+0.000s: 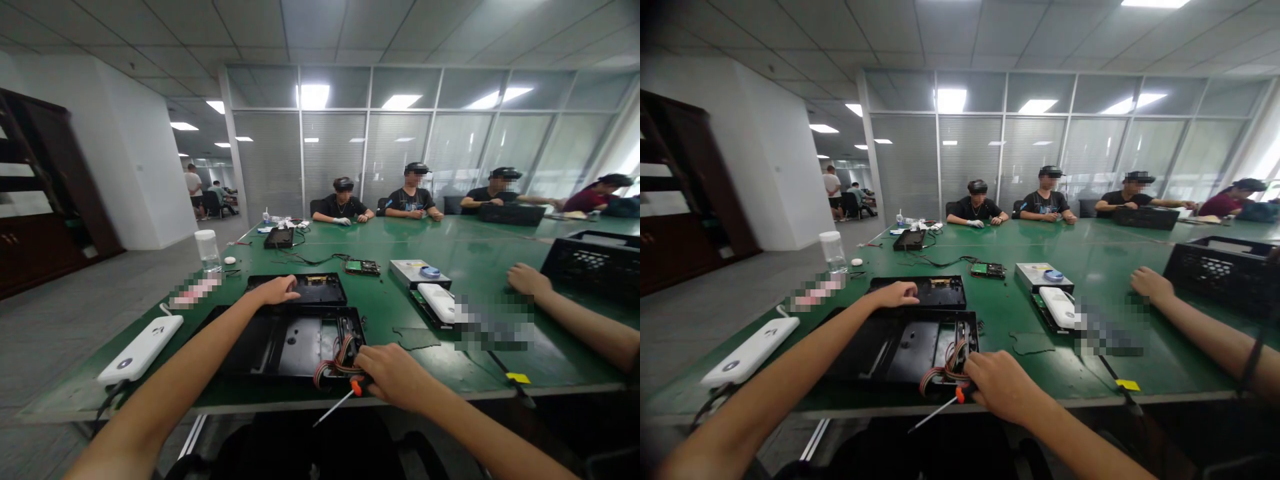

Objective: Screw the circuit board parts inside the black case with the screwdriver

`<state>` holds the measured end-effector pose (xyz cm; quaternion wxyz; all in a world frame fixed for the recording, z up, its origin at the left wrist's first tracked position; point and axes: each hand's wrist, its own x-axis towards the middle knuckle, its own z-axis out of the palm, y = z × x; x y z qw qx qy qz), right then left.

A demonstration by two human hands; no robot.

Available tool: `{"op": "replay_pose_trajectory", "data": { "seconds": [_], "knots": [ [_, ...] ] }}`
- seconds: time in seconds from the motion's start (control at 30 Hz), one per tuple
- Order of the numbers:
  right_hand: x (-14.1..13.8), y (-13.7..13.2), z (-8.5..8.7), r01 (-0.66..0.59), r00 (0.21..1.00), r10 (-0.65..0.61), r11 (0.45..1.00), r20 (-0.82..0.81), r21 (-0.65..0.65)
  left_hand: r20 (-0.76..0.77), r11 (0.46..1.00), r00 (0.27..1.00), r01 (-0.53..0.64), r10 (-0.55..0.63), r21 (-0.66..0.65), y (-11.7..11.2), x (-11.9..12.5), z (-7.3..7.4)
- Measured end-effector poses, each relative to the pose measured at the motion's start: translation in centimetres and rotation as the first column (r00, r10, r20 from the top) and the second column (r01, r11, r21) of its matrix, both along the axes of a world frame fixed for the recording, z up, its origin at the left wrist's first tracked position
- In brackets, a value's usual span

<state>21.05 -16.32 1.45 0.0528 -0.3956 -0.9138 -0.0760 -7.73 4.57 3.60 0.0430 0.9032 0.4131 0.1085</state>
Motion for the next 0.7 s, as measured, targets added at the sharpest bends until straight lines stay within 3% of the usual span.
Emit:
{"op": "replay_pose_trajectory", "data": {
  "seconds": [0.13, 0.27, 0.37, 0.5, 0.6, 0.7],
  "knots": [
    [1.5, -0.6, -1.0, 0.079, 0.996, -0.078, 0.996, -0.041, 0.028, -0.084, 0.978, 0.996, -0.028, 0.011, -0.206, 1.9, 1.2, -2.1],
    [1.7, -0.6, -2.0, 0.094, 0.988, -0.093, 0.996, -0.124, 0.002, -0.196, 0.993, 0.974, 0.106, -0.115, -0.057, 1.8, 2.3, -1.7],
    [1.7, -0.3, -2.5, 0.121, 0.977, -0.125, 0.992, -0.176, -0.030, -0.283, 0.973, 0.944, 0.208, -0.171, 0.105, 1.2, 2.6, 0.2],
    [1.5, 1.6, -2.4, 0.111, 0.980, -0.113, 0.994, -0.163, -0.026, -0.293, 0.951, 0.938, 0.247, -0.186, 0.186, -0.7, 1.9, 4.2],
    [1.0, 4.9, -1.8, 0.084, 0.988, -0.082, 0.996, -0.134, 0.009, -0.273, 0.939, 0.938, 0.273, -0.212, 0.209, -4.1, 0.7, 7.3],
    [0.2, 9.2, -1.4, 0.054, 0.984, -0.054, 0.999, -0.172, -0.004, -0.236, 0.945, 0.947, 0.265, -0.217, 0.193, -9.1, -0.3, 9.0]
  ]
}}
